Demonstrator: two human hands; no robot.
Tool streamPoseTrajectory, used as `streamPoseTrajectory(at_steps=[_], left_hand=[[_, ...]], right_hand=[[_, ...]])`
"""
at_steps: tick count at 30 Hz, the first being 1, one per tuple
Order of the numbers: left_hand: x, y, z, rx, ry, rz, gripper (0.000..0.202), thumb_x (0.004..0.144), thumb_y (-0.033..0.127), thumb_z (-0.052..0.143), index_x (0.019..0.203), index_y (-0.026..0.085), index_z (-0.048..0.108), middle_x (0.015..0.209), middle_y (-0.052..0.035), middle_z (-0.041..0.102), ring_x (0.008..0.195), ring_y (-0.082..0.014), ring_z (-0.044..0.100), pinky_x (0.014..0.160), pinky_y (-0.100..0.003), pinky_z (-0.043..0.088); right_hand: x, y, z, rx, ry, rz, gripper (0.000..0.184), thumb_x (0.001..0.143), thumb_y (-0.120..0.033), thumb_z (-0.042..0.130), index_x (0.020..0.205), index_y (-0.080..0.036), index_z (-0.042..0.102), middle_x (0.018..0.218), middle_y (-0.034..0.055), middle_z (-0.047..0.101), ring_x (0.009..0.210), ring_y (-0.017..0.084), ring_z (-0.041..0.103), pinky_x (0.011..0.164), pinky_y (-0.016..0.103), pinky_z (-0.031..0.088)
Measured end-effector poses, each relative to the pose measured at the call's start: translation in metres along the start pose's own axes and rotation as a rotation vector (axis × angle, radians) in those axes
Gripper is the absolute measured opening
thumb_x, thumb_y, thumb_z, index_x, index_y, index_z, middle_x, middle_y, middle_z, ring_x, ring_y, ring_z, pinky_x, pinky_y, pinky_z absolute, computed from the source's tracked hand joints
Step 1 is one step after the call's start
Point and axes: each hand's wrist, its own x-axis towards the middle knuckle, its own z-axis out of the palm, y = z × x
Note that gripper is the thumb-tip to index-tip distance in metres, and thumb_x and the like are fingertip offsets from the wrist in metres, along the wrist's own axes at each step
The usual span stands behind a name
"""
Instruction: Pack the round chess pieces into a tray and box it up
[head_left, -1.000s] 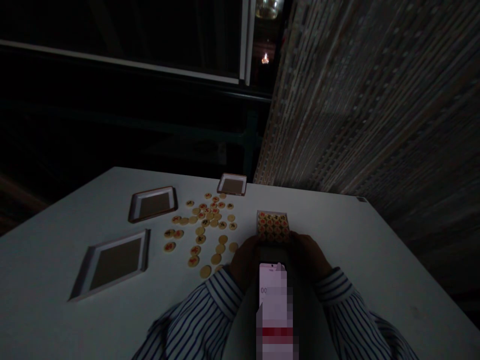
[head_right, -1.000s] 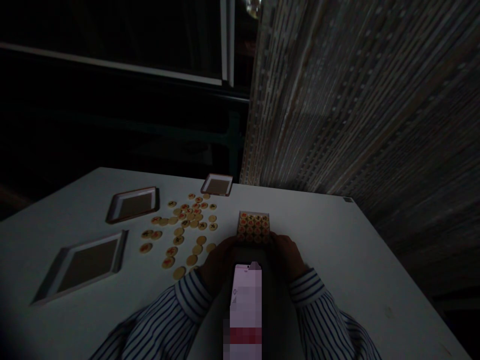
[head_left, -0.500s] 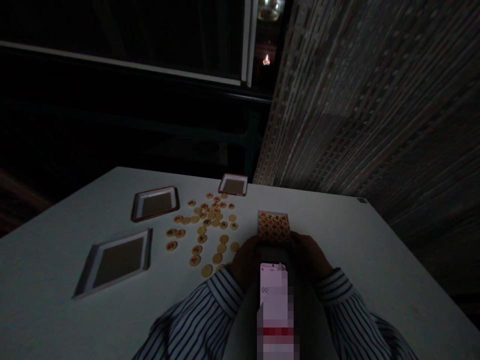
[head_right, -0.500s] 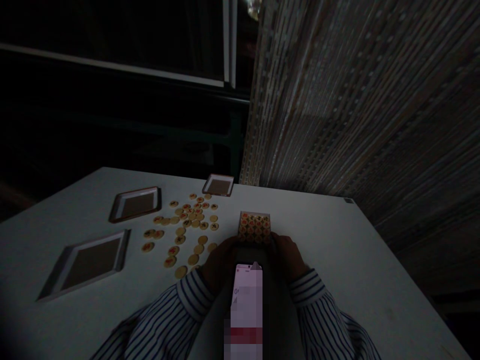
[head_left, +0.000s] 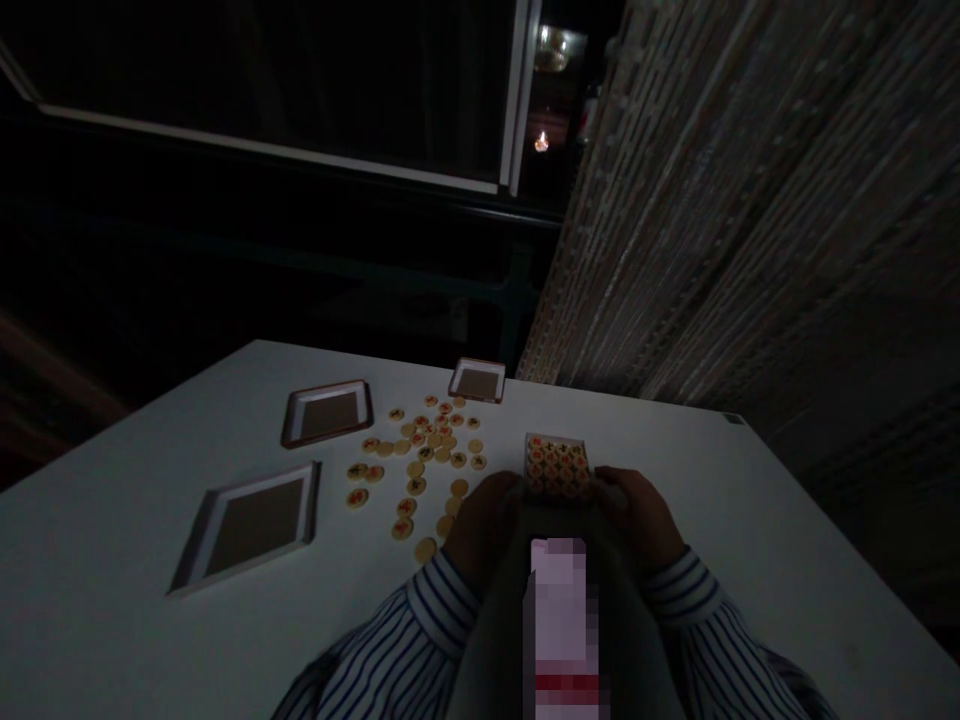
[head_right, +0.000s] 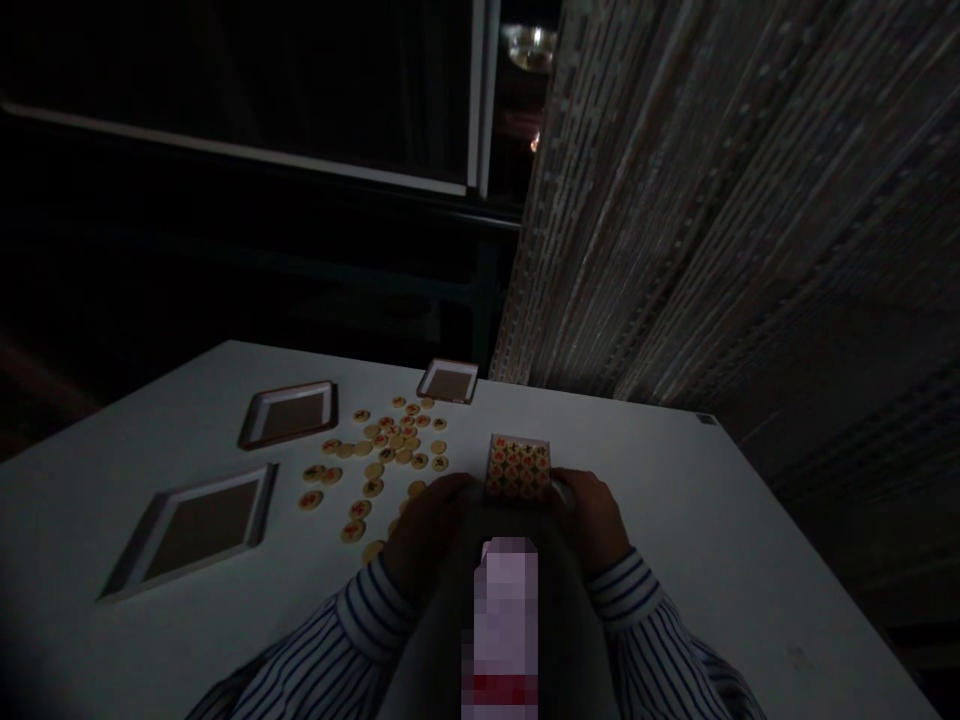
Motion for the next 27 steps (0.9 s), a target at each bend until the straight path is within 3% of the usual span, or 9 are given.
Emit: streamPoseTrajectory(at_steps=[5, 10, 13, 18, 22, 27], left_hand=[[0.007, -0.007, -0.028, 0.079, 0.003, 0.016, 0.027, 0.08, 0.022, 0.043, 0.1, 0.016, 0.059, 0.104, -0.0093, 0.063, 0.096, -0.0189, 0.058, 0.087, -0.035, 0.046], [0.018, -0.017, -0.063, 0.146, 0.045, -0.028, 0.028, 0.081, 0.026, 0.041, 0.099, 0.015, 0.06, 0.102, -0.0087, 0.064, 0.097, -0.0184, 0.057, 0.088, -0.034, 0.044], [0.028, -0.032, -0.083, 0.167, 0.093, -0.081, 0.034, 0.08, 0.032, 0.043, 0.103, 0.015, 0.06, 0.107, -0.0091, 0.062, 0.101, -0.0196, 0.056, 0.09, -0.035, 0.043], [0.05, -0.055, -0.112, 0.213, 0.139, -0.187, 0.04, 0.079, 0.036, 0.042, 0.108, 0.012, 0.058, 0.11, -0.011, 0.061, 0.103, -0.0207, 0.055, 0.091, -0.033, 0.042], [0.068, -0.063, -0.127, 0.269, 0.121, -0.25, 0.042, 0.078, 0.032, 0.043, 0.112, 0.011, 0.056, 0.11, -0.0119, 0.062, 0.101, -0.0203, 0.057, 0.089, -0.031, 0.043], [0.086, -0.074, -0.13, 0.385, 0.091, -0.267, 0.04, 0.079, 0.026, 0.042, 0.113, 0.011, 0.055, 0.112, -0.0115, 0.061, 0.103, -0.0199, 0.056, 0.09, -0.03, 0.041]], right_hand=[[0.025, -0.014, -0.004, -0.039, -0.056, -0.132, 0.023, 0.081, -0.027, 0.046, 0.096, -0.017, 0.06, 0.092, 0.0085, 0.065, 0.085, 0.02, 0.058, 0.074, 0.034, 0.045], [0.059, -0.042, -0.002, -0.105, -0.211, -0.179, 0.02, 0.079, -0.025, 0.049, 0.092, -0.019, 0.062, 0.09, 0.0075, 0.066, 0.083, 0.02, 0.058, 0.072, 0.031, 0.043], [0.082, -0.06, 0.006, -0.105, -0.306, -0.219, 0.022, 0.082, -0.024, 0.045, 0.093, -0.018, 0.063, 0.092, 0.007, 0.066, 0.084, 0.019, 0.058, 0.074, 0.031, 0.043], [0.119, -0.079, 0.028, -0.062, -0.35, -0.278, 0.026, 0.082, -0.023, 0.044, 0.099, -0.016, 0.062, 0.101, 0.0073, 0.064, 0.095, 0.019, 0.055, 0.084, 0.031, 0.04], [0.146, -0.092, 0.047, -0.048, -0.411, -0.292, 0.03, 0.081, -0.024, 0.043, 0.104, -0.016, 0.061, 0.105, 0.0072, 0.063, 0.098, 0.018, 0.054, 0.086, 0.029, 0.038], [0.174, -0.11, 0.069, -0.11, -0.518, -0.29, 0.031, 0.081, -0.025, 0.042, 0.106, -0.019, 0.06, 0.108, 0.0071, 0.062, 0.1, 0.019, 0.054, 0.083, 0.027, 0.037]])
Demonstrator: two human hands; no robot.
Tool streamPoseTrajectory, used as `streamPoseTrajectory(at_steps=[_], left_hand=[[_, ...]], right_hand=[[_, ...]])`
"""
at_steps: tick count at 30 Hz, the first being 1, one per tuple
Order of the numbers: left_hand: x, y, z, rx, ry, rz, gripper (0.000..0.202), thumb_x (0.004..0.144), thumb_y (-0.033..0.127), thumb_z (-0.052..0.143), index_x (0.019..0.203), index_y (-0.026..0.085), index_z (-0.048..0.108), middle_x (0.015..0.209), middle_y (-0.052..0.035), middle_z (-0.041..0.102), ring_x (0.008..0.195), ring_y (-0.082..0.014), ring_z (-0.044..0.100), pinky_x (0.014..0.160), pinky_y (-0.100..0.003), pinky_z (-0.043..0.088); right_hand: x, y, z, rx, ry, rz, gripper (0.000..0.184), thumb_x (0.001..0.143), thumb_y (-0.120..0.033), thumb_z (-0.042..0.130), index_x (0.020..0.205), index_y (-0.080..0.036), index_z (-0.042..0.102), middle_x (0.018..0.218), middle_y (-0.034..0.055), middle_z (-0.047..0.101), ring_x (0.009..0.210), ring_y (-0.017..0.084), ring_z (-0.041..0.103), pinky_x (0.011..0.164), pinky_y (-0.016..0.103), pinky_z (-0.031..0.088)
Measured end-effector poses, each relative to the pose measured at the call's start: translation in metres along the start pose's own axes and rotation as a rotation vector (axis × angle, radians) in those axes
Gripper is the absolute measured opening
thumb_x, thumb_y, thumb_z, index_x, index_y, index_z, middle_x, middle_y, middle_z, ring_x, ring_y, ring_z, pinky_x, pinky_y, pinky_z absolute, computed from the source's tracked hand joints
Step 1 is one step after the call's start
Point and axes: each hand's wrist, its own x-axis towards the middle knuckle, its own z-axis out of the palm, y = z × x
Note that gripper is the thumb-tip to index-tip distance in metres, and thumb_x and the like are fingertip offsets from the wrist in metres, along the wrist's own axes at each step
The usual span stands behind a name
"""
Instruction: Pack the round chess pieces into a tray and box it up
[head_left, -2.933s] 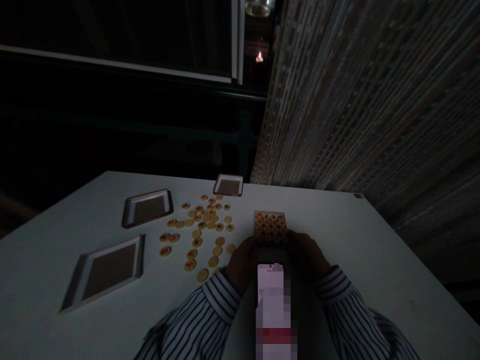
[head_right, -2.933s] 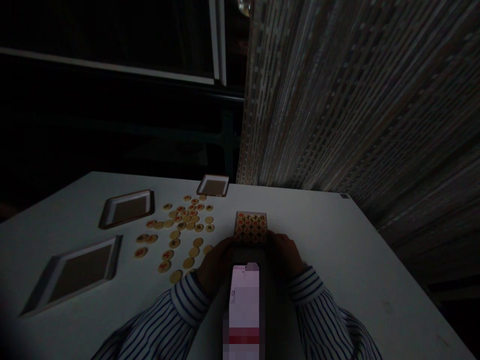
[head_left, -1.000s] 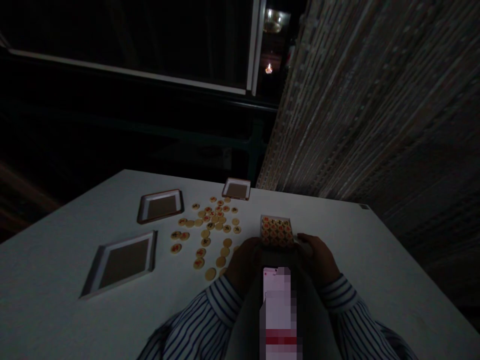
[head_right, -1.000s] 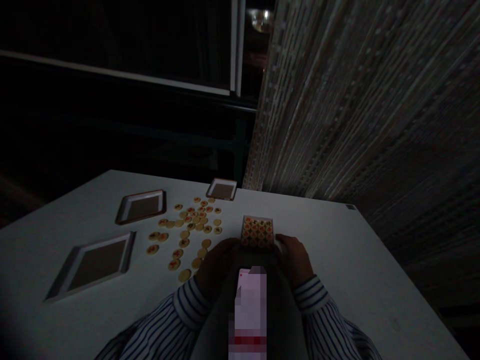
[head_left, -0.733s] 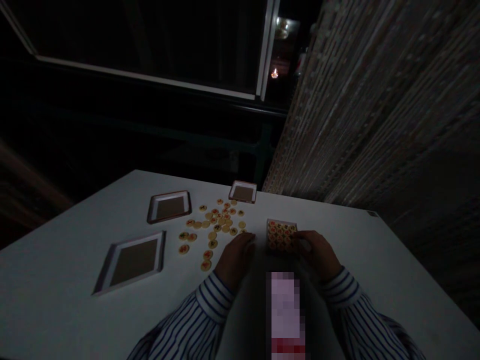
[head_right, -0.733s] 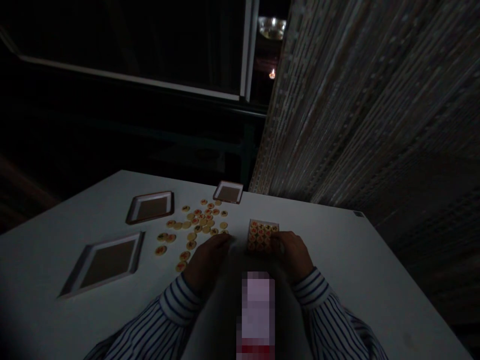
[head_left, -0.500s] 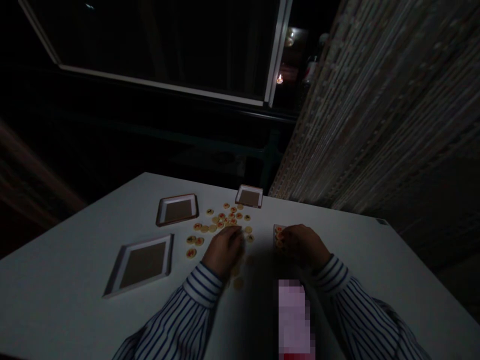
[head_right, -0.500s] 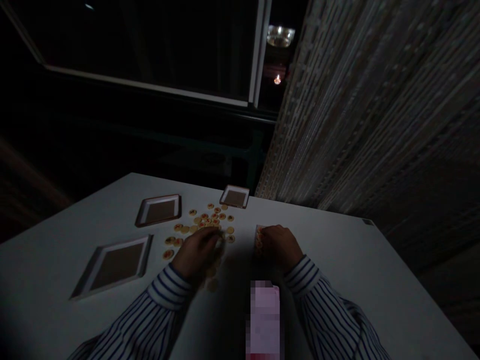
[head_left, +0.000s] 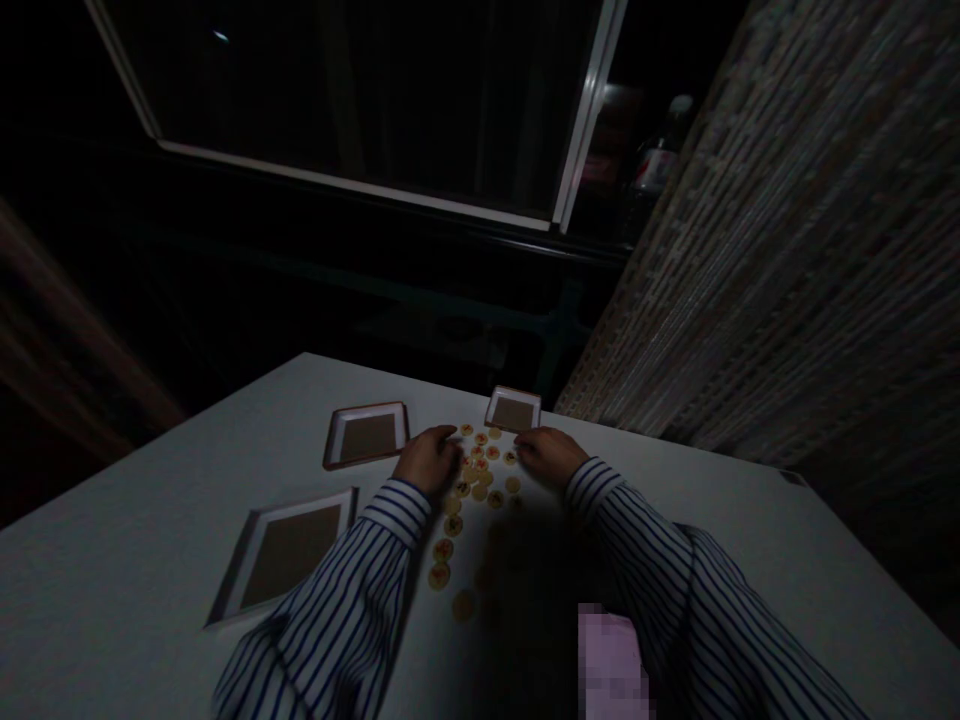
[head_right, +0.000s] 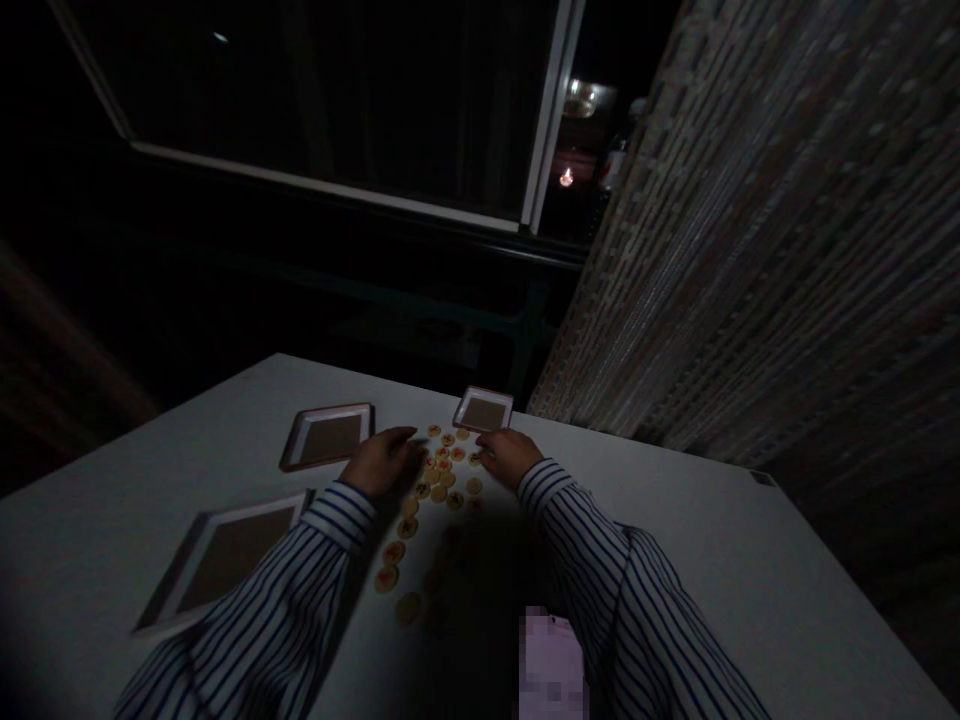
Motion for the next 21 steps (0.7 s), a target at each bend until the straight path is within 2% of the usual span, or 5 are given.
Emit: streamPoseTrajectory(at_steps=[4, 10, 15, 21], left_hand=[[0.011, -0.001, 0.007, 0.03, -0.016, 0.019, 0.037, 0.079, 0.022, 0.04, 0.11, 0.013, 0.058, 0.111, -0.0104, 0.062, 0.104, -0.0196, 0.055, 0.092, -0.028, 0.039], [0.023, 0.0, 0.014, 0.018, -0.034, 0.057, 0.034, 0.079, 0.019, 0.038, 0.105, 0.016, 0.061, 0.107, -0.0078, 0.064, 0.101, -0.0187, 0.058, 0.09, -0.027, 0.04], [0.029, -0.004, 0.016, 0.009, -0.021, 0.067, 0.036, 0.081, 0.02, 0.036, 0.107, 0.014, 0.059, 0.108, -0.009, 0.063, 0.102, -0.0189, 0.057, 0.09, -0.027, 0.039], [0.031, -0.01, 0.017, 0.01, -0.022, 0.039, 0.036, 0.082, 0.022, 0.034, 0.107, 0.014, 0.059, 0.106, -0.0101, 0.064, 0.1, -0.021, 0.058, 0.088, -0.029, 0.041]], right_hand=[[0.024, -0.004, 0.006, -0.01, -0.034, 0.006, 0.031, 0.083, -0.028, 0.039, 0.104, -0.021, 0.061, 0.102, 0.007, 0.064, 0.095, 0.019, 0.057, 0.08, 0.027, 0.038], [0.051, -0.004, 0.014, -0.006, -0.097, 0.008, 0.035, 0.08, -0.032, 0.045, 0.112, -0.026, 0.057, 0.108, 0.0047, 0.062, 0.099, 0.019, 0.056, 0.08, 0.028, 0.039], [0.067, -0.006, 0.018, 0.006, -0.148, -0.025, 0.035, 0.077, -0.031, 0.049, 0.11, -0.026, 0.059, 0.107, 0.0041, 0.063, 0.099, 0.021, 0.056, 0.08, 0.028, 0.04], [0.078, -0.01, 0.021, 0.025, -0.172, -0.043, 0.033, 0.079, -0.036, 0.047, 0.108, -0.026, 0.06, 0.106, 0.004, 0.063, 0.098, 0.02, 0.056, 0.08, 0.028, 0.039]])
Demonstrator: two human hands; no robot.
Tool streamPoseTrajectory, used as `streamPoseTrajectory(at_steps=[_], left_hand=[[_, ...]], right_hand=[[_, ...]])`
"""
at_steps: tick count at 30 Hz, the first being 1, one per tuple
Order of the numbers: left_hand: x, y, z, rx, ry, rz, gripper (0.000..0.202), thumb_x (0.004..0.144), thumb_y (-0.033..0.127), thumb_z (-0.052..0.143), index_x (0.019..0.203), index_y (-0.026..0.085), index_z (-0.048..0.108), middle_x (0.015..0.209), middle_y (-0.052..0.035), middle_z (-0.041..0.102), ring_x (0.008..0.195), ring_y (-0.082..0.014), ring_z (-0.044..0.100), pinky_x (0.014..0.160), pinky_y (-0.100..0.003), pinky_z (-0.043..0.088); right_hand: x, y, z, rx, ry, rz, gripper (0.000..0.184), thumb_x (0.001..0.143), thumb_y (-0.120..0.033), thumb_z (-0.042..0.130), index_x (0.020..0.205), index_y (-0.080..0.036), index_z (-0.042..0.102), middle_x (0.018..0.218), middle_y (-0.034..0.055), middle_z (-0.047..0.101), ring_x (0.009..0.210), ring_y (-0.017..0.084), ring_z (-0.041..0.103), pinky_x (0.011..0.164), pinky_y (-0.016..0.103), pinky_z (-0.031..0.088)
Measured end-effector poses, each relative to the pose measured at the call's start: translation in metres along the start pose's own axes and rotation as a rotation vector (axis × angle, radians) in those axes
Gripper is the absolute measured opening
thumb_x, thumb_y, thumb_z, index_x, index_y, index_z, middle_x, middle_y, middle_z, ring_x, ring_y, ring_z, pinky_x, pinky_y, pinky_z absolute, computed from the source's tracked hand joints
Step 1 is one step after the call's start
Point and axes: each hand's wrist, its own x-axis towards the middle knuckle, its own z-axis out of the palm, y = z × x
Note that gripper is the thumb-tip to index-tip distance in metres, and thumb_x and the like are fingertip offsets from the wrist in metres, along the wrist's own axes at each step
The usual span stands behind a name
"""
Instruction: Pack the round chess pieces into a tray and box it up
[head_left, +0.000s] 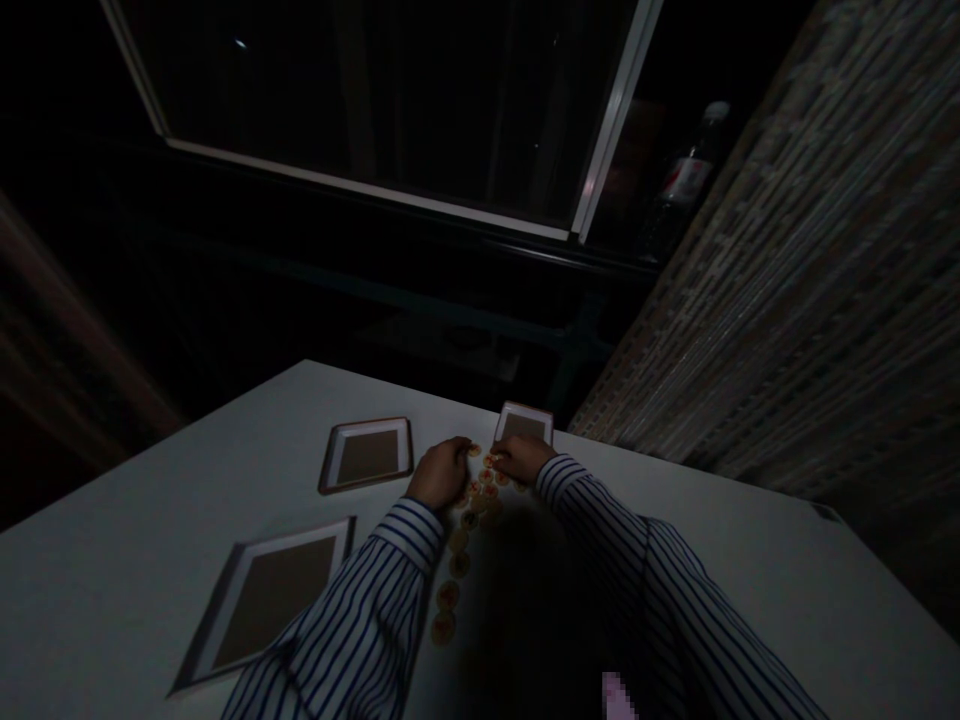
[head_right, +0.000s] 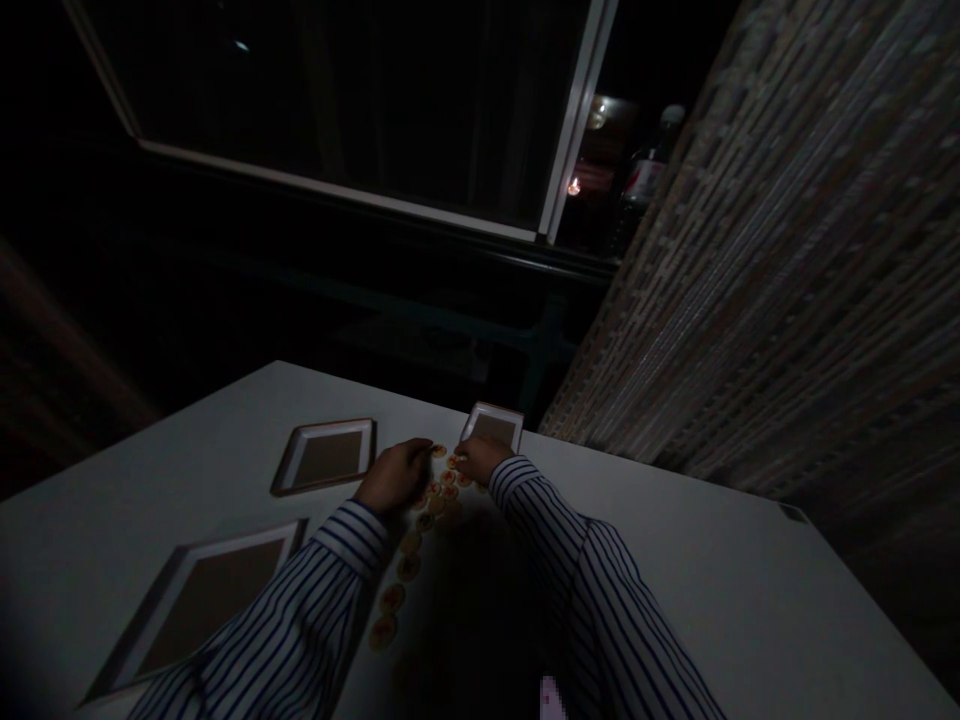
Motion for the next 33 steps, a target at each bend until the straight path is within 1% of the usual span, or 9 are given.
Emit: streamPoseTrajectory(at_steps=[6, 12, 16, 20, 26, 29, 33], left_hand=[[-0.001, 0.0, -0.003, -0.03, 0.0, -0.011, 0.037, 0.083, 0.024, 0.034, 0.109, 0.014, 0.058, 0.107, -0.0107, 0.063, 0.1, -0.0216, 0.057, 0.088, -0.03, 0.041], [-0.001, 0.002, -0.003, -0.028, -0.001, -0.012, 0.037, 0.083, 0.024, 0.035, 0.109, 0.014, 0.058, 0.107, -0.0106, 0.064, 0.1, -0.0214, 0.057, 0.088, -0.03, 0.041], [0.0, 0.0, -0.002, -0.025, 0.016, 0.01, 0.037, 0.083, 0.024, 0.034, 0.108, 0.014, 0.059, 0.108, -0.0101, 0.063, 0.101, -0.0211, 0.057, 0.089, -0.03, 0.041], [0.0, -0.001, -0.002, -0.039, 0.018, 0.009, 0.037, 0.083, 0.024, 0.034, 0.109, 0.014, 0.058, 0.108, -0.0103, 0.063, 0.102, -0.0214, 0.057, 0.089, -0.031, 0.04], [-0.001, 0.002, -0.006, -0.063, 0.031, 0.0, 0.038, 0.083, 0.027, 0.035, 0.111, 0.014, 0.057, 0.109, -0.0102, 0.063, 0.103, -0.021, 0.056, 0.09, -0.03, 0.04], [0.0, 0.003, -0.006, -0.088, 0.04, 0.0, 0.039, 0.084, 0.029, 0.035, 0.112, 0.013, 0.056, 0.109, -0.0107, 0.062, 0.102, -0.0217, 0.056, 0.09, -0.031, 0.04], [0.001, 0.005, -0.005, -0.147, 0.053, 0.01, 0.039, 0.083, 0.033, 0.037, 0.111, 0.014, 0.056, 0.11, -0.0099, 0.062, 0.103, -0.0209, 0.056, 0.091, -0.031, 0.039]], right_hand=[[0.003, -0.002, -0.003, 0.004, -0.037, -0.016, 0.033, 0.078, -0.038, 0.048, 0.105, -0.024, 0.061, 0.096, 0.0043, 0.066, 0.092, 0.02, 0.058, 0.075, 0.026, 0.04], [0.004, -0.005, -0.004, -0.002, -0.041, -0.005, 0.035, 0.076, -0.036, 0.05, 0.107, -0.022, 0.061, 0.096, 0.0062, 0.065, 0.091, 0.021, 0.058, 0.073, 0.028, 0.041], [0.005, -0.005, -0.003, -0.008, -0.036, 0.004, 0.034, 0.077, -0.037, 0.05, 0.106, -0.023, 0.061, 0.098, 0.0055, 0.065, 0.094, 0.02, 0.057, 0.077, 0.027, 0.04], [0.005, -0.006, -0.004, -0.019, -0.028, 0.013, 0.032, 0.076, -0.036, 0.052, 0.103, -0.022, 0.062, 0.093, 0.0049, 0.065, 0.094, 0.02, 0.057, 0.076, 0.027, 0.04], [-0.002, -0.01, -0.011, -0.036, 0.035, 0.031, 0.028, 0.078, -0.037, 0.048, 0.095, -0.021, 0.063, 0.09, 0.0058, 0.065, 0.086, 0.02, 0.059, 0.068, 0.026, 0.039], [-0.009, -0.011, -0.015, -0.046, 0.086, 0.037, 0.029, 0.08, -0.038, 0.045, 0.097, -0.022, 0.061, 0.092, 0.0057, 0.065, 0.087, 0.02, 0.058, 0.068, 0.026, 0.037], [-0.02, -0.013, -0.022, -0.066, 0.154, -0.01, 0.029, 0.082, -0.038, 0.044, 0.101, -0.022, 0.059, 0.091, 0.0049, 0.065, 0.085, 0.019, 0.058, 0.068, 0.026, 0.037]])
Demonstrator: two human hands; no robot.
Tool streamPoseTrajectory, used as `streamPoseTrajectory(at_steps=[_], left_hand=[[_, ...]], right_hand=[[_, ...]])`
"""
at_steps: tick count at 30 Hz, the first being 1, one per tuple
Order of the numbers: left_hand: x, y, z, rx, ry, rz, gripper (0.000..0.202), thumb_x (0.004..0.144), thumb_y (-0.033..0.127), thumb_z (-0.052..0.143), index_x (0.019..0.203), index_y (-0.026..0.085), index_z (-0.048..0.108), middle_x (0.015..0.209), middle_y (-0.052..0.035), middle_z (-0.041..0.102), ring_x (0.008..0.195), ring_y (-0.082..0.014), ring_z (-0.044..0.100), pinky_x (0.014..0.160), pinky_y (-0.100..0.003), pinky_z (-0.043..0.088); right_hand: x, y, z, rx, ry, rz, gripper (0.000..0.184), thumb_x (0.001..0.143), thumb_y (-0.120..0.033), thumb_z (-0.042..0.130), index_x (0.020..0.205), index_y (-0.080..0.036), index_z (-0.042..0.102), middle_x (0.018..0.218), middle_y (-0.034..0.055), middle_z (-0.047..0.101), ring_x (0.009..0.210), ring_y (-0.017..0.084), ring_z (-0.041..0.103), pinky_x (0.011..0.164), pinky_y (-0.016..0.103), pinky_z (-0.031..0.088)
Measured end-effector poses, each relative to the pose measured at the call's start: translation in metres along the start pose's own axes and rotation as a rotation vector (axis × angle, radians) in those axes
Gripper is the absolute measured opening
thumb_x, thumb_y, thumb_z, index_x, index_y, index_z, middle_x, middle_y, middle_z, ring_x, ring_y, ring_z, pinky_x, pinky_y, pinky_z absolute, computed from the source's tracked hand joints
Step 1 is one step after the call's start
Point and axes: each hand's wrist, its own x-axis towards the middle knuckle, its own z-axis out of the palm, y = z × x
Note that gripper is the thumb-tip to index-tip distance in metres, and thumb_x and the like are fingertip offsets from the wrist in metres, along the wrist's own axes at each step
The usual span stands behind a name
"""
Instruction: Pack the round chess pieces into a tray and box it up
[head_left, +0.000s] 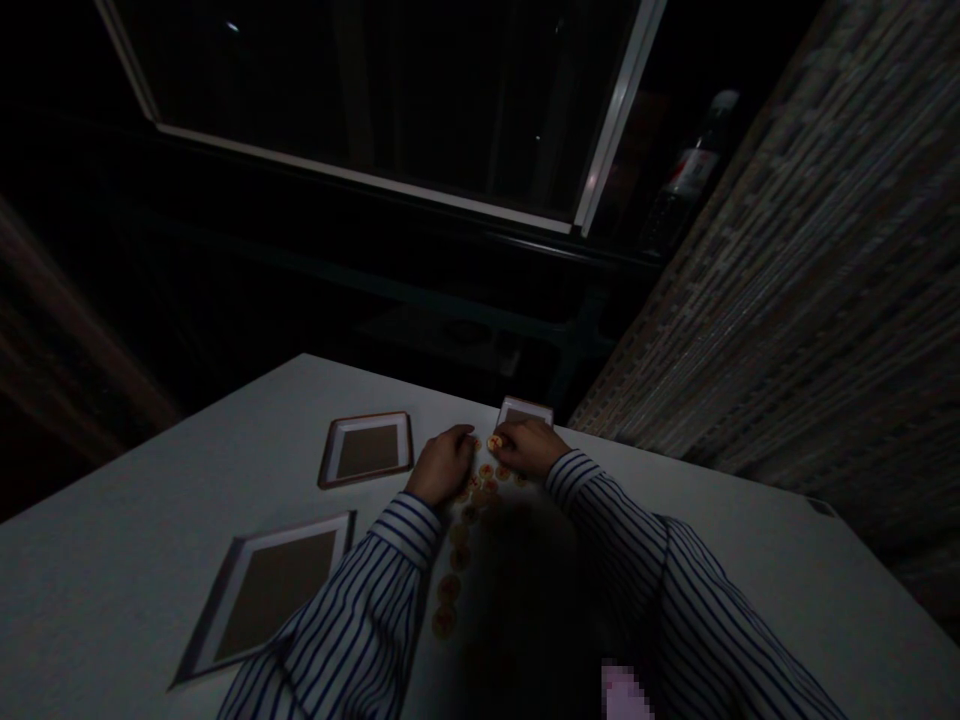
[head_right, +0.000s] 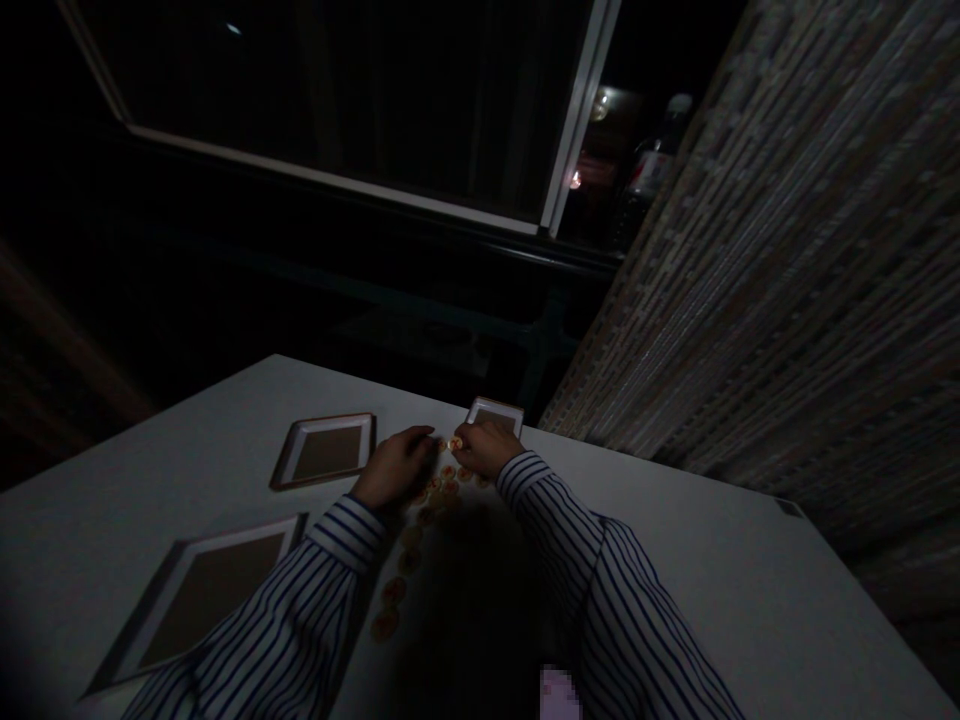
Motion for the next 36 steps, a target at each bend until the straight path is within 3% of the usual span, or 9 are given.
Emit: streamPoseTrajectory(at_steps=[6, 11, 19, 25, 31, 36], left_hand=[[0.001, 0.009, -0.002, -0.3, -0.038, 0.001, 0.038, 0.078, 0.035, 0.044, 0.102, 0.012, 0.061, 0.104, -0.0092, 0.065, 0.098, -0.019, 0.058, 0.089, -0.029, 0.041], [-0.005, 0.021, -0.002, -0.615, -0.173, -0.096, 0.044, 0.073, 0.041, 0.051, 0.101, 0.008, 0.059, 0.087, -0.0087, 0.069, 0.078, -0.0183, 0.063, 0.072, -0.029, 0.048], [-0.023, 0.045, -0.008, -0.874, -0.219, -0.188, 0.037, 0.067, 0.029, 0.061, 0.1, 0.011, 0.059, 0.082, -0.0065, 0.07, 0.073, -0.0155, 0.064, 0.071, -0.028, 0.048], [-0.036, 0.056, -0.012, -0.854, -0.193, -0.155, 0.04, 0.067, 0.031, 0.061, 0.101, 0.011, 0.059, 0.084, -0.0071, 0.069, 0.074, -0.0164, 0.063, 0.073, -0.03, 0.048], [-0.05, 0.068, -0.009, -0.841, -0.207, -0.037, 0.037, 0.067, 0.033, 0.062, 0.097, 0.013, 0.061, 0.093, -0.0072, 0.068, 0.089, -0.018, 0.061, 0.085, -0.031, 0.044], [-0.06, 0.078, -0.004, -0.813, -0.182, -0.043, 0.034, 0.062, 0.029, 0.066, 0.09, 0.011, 0.06, 0.086, -0.0075, 0.069, 0.081, -0.0177, 0.063, 0.081, -0.031, 0.046]], right_hand=[[-0.016, -0.004, -0.014, 0.04, 0.064, -0.088, 0.031, 0.083, -0.035, 0.044, 0.109, -0.021, 0.056, 0.096, 0.0054, 0.064, 0.089, 0.017, 0.057, 0.072, 0.025, 0.036], [-0.03, -0.009, -0.022, 0.105, 0.113, -0.115, 0.031, 0.084, -0.036, 0.043, 0.106, -0.02, 0.058, 0.09, 0.0046, 0.065, 0.084, 0.016, 0.058, 0.069, 0.024, 0.037], [-0.053, -0.01, -0.024, 0.216, 0.248, -0.164, 0.029, 0.082, -0.033, 0.048, 0.105, -0.018, 0.058, 0.097, 0.0049, 0.064, 0.087, 0.014, 0.056, 0.076, 0.025, 0.039], [-0.072, -0.011, -0.024, 0.296, 0.337, -0.149, 0.029, 0.081, -0.032, 0.05, 0.105, -0.018, 0.058, 0.093, 0.0039, 0.064, 0.079, 0.013, 0.056, 0.075, 0.025, 0.04], [-0.091, -0.012, -0.022, 0.237, 0.414, -0.149, 0.027, 0.081, -0.033, 0.051, 0.102, -0.017, 0.059, 0.088, 0.0045, 0.064, 0.08, 0.014, 0.056, 0.076, 0.026, 0.04], [-0.106, -0.012, -0.018, 0.184, 0.45, -0.17, 0.028, 0.082, -0.031, 0.05, 0.104, -0.016, 0.057, 0.093, 0.0061, 0.063, 0.085, 0.015, 0.055, 0.08, 0.026, 0.039]])
